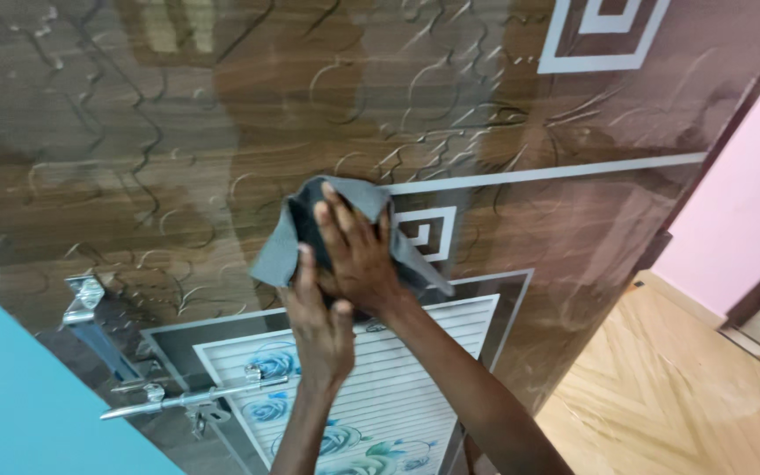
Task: The person wipes a door using a cloth, cleaning the paneling, handle, and latch area.
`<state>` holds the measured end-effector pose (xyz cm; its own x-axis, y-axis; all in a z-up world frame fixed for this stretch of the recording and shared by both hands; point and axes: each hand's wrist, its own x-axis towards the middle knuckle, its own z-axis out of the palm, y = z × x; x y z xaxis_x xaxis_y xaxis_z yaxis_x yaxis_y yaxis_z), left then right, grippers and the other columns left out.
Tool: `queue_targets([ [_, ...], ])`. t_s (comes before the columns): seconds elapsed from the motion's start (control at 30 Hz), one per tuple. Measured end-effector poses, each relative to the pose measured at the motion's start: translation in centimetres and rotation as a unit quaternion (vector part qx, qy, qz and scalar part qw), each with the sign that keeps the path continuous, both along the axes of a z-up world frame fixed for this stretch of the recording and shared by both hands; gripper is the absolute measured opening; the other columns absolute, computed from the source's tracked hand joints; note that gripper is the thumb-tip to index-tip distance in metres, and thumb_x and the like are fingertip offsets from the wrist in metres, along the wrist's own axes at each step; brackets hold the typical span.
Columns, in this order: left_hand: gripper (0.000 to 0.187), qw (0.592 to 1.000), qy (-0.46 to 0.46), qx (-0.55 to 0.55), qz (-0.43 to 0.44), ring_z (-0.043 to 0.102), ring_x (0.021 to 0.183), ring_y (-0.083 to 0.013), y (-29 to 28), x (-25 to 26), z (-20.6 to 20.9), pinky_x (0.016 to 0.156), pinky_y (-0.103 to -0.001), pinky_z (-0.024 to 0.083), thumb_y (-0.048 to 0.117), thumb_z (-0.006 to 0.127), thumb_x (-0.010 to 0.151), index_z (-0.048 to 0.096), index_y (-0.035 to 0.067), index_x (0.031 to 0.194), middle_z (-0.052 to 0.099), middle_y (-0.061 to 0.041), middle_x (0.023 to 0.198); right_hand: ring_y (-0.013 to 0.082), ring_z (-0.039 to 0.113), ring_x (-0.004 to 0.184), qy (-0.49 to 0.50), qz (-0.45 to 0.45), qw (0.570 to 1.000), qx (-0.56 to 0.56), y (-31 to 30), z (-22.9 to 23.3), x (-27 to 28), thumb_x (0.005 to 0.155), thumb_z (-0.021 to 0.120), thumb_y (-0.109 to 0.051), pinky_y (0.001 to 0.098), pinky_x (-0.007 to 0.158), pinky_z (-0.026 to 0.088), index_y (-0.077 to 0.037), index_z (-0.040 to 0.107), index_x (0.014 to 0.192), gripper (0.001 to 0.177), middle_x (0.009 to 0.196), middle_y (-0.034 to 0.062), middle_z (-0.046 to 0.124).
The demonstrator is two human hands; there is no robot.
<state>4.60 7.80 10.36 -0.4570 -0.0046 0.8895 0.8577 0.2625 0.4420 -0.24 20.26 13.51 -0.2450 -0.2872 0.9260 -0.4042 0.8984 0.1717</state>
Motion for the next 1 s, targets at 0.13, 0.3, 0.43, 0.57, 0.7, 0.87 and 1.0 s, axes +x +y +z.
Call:
queue_targets([
  [0.13,0.084,0.995,-0.009,-0.029,0.091,0.018,0.155,-0.055,-2.2,-1.7,2.8,0.124,-0.072,0.009,0.067,0.023,0.108,0.024,0.004,0.163,0.026,-0.035,0.162,0.0373,0.021,0.16,0.064,-0.019,0.998,-0.022,5.5,-0.9,2.2,0.111,0.057,-0.053,0.0595,0.132,0.013,-0.018,0.02,0.167,0.075,0.171,0.0164,0.022],
  [0.3,0.062,0.948,0.039,-0.045,0.313,0.023,0.152,-0.0565,-5.2,-5.9,4.6,0.12,-0.075,0.005,0.044,0.037,0.114,0.039,0.002,0.16,0.039,-0.036,0.156,0.044,0.016,0.159,0.087,-0.178,0.962,-0.19,12.0,-4.2,4.6,0.108,0.041,-0.043,0.0614,0.131,0.009,-0.01,0.035,0.162,0.063,0.169,0.0233,0.025],
  [0.43,0.033,0.976,-0.017,-0.022,0.217,0.054,0.134,-0.0375,-4.1,-8.6,3.6,0.125,-0.056,0.029,0.038,0.05,0.108,0.06,0.012,0.128,0.066,-0.018,0.132,0.0442,0.018,0.159,0.087,-0.185,0.958,-0.201,12.4,-6.0,4.0,0.11,0.039,-0.044,0.0618,0.131,0.012,-0.008,0.037,0.16,0.062,0.168,0.0223,0.028],
  [0.57,0.062,0.969,0.045,-0.098,0.222,0.049,0.133,-0.0478,1.2,-5.9,2.9,0.12,-0.072,0.01,0.045,0.067,0.086,0.061,0.009,0.136,0.067,-0.022,0.122,0.0443,0.019,0.158,0.096,-0.179,0.959,-0.196,12.6,-5.9,3.8,0.11,0.04,-0.045,0.0621,0.13,0.011,-0.007,0.04,0.159,0.061,0.167,0.0227,0.029],
  [0.7,0.071,0.948,0.142,-0.253,0.128,0.039,0.142,-0.0433,5.0,-3.0,1.9,0.117,-0.074,-0.001,0.058,0.06,0.083,0.049,0.026,0.146,0.052,-0.023,0.147,0.0457,0.02,0.158,0.091,-0.168,0.961,-0.198,12.6,-5.8,4.3,0.11,0.041,-0.047,0.0626,0.13,0.012,-0.006,0.042,0.158,0.063,0.167,0.0234,0.03],
  [0.87,0.06,0.92,0.101,-0.326,0.193,0.036,0.148,-0.0298,5.5,-2.7,1.5,0.125,-0.073,-0.001,0.047,0.055,0.102,0.044,0.041,0.161,0.043,-0.013,0.149,0.0469,0.02,0.158,0.084,-0.16,0.964,-0.194,12.7,-5.6,4.6,0.112,0.043,-0.048,0.0629,0.13,0.013,-0.005,0.045,0.156,0.062,0.167,0.0245,0.031],
  [1.0,0.06,0.916,0.129,-0.254,0.282,0.027,0.154,-0.0355,2.2,-4.3,3.9,0.124,-0.069,0.001,0.059,0.049,0.105,0.039,0.037,0.159,0.035,-0.016,0.161,0.047,0.019,0.158,0.08,-0.161,0.965,-0.191,12.9,-5.9,4.5,0.111,0.041,-0.047,0.0638,0.129,0.012,-0.004,0.044,0.157,0.063,0.167,0.025,0.03],
])
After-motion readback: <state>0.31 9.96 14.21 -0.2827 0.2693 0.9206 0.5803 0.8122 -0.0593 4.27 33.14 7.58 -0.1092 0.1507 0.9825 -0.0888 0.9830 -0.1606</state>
